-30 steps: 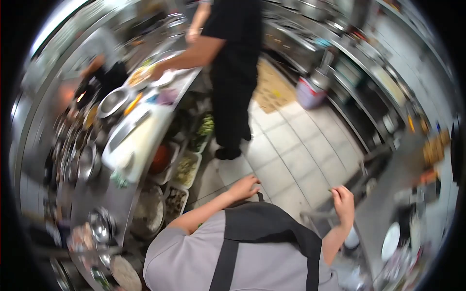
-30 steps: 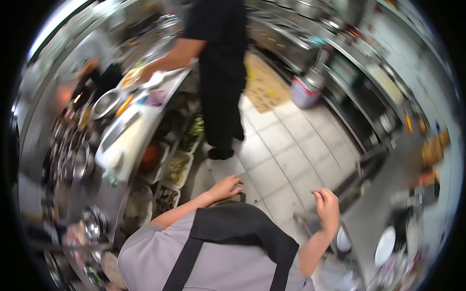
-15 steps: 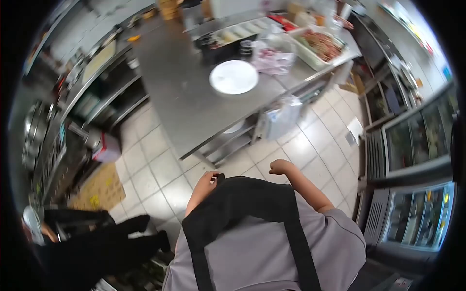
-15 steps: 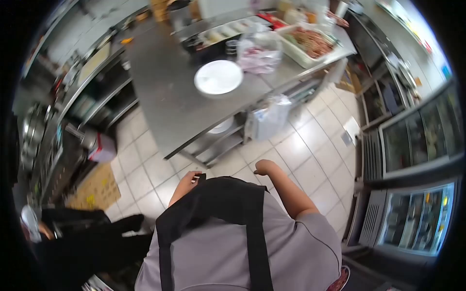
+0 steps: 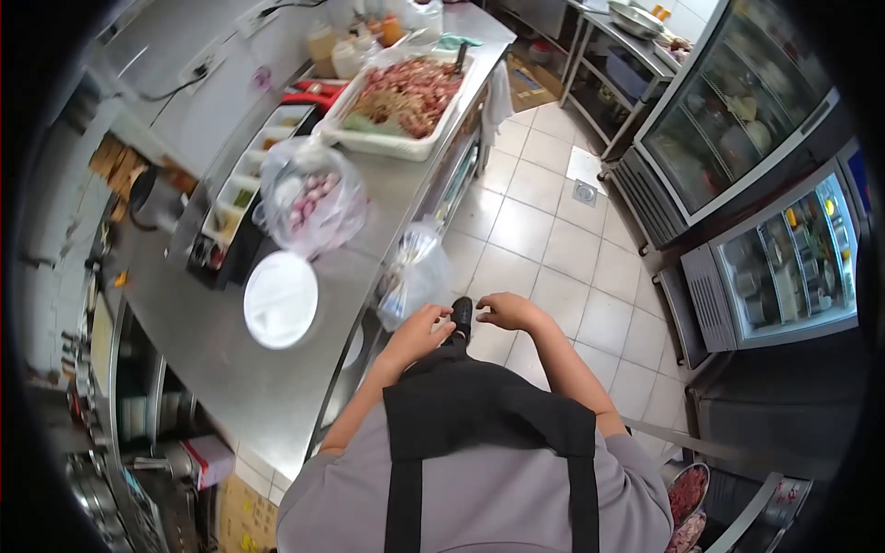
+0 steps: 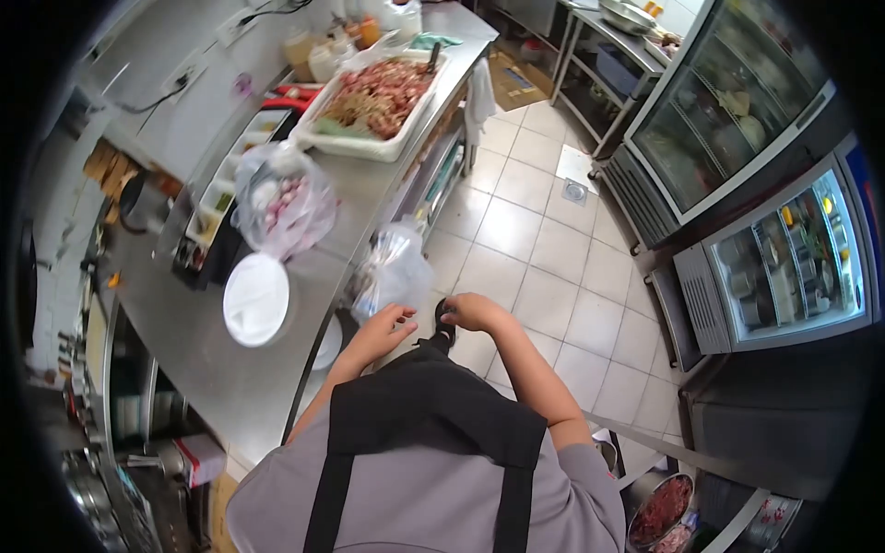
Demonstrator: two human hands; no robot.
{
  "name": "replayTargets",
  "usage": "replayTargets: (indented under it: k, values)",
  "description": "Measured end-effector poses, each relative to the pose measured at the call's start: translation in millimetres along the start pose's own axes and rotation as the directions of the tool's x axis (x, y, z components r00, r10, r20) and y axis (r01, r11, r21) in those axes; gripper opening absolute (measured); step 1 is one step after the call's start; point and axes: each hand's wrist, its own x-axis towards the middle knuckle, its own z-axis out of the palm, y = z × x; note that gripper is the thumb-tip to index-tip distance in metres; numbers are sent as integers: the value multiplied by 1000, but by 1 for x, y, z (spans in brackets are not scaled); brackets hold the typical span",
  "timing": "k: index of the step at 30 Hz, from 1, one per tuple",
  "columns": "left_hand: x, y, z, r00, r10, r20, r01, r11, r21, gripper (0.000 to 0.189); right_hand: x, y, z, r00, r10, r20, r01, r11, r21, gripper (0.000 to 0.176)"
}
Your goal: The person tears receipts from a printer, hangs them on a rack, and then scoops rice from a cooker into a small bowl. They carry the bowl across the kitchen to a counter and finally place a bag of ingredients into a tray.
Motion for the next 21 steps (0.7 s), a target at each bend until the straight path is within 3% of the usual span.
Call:
replayTargets:
  k: [3, 4, 5, 7, 8, 9, 10, 11, 13, 15, 16, 17, 18, 21]
  values:
    - [70, -7, -8, 996, 71, 50, -69, 997, -30, 33, 28, 55, -36, 981, 75, -180, -64, 996, 65, 35]
    - [93, -7, -12, 993, 99, 67, -95, 993, -69, 33, 40, 80, -41, 961, 165, -220, -117, 970, 214, 33]
    - [117, -1, -19, 992, 103, 73, -94, 989, -110, 32, 52, 111, -37, 920, 179, -348, -64, 946, 319, 29]
    - [161, 11, -30, 987, 139, 75, -131, 985, -112, 31, 68, 190, -12, 815, 459, -354, -213, 805, 553, 30]
    - [184, 17, -33, 985, 160, 64, -151, 980, -130, 31, 66, 240, 16, 752, 563, -343, -316, 764, 562, 29]
    - [204, 28, -36, 985, 151, 87, -133, 973, -187, 32, 55, 282, 35, 750, 650, -118, -586, 737, 337, 28]
    - [227, 32, -36, 981, 170, 92, -149, 969, -196, 32, 38, 320, 57, 734, 675, 78, -679, 733, 48, 27]
    - [247, 35, -34, 979, 159, 126, -127, 964, -232, 31, 17, 317, 50, 725, 685, 71, -688, 724, 46, 27]
    - [286, 39, -30, 976, 155, 153, -114, 962, -248, 31, -33, 299, 39, 397, 840, 371, -917, 349, 191, 26]
    - [326, 39, -25, 975, 140, 173, -97, 967, -237, 31, -47, 425, 179, 796, 600, 81, -601, 799, -7, 25]
    - [348, 37, -21, 975, 125, 184, -82, 972, -221, 31, -53, 474, 231, 908, 413, -72, -419, 885, -205, 25]
    - [370, 35, -15, 974, 126, 190, -83, 971, -223, 31, -64, 444, 188, 769, 636, 62, -638, 758, 138, 25]
    - [395, 30, -8, 981, 72, 179, -27, 970, -241, 31, -63, 432, 159, 688, 718, 111, -716, 646, 264, 24]
    - [484, 6, 11, 991, -15, 132, 53, 955, -293, 31, -51, 453, 98, 619, 777, 114, -742, 532, 408, 24]
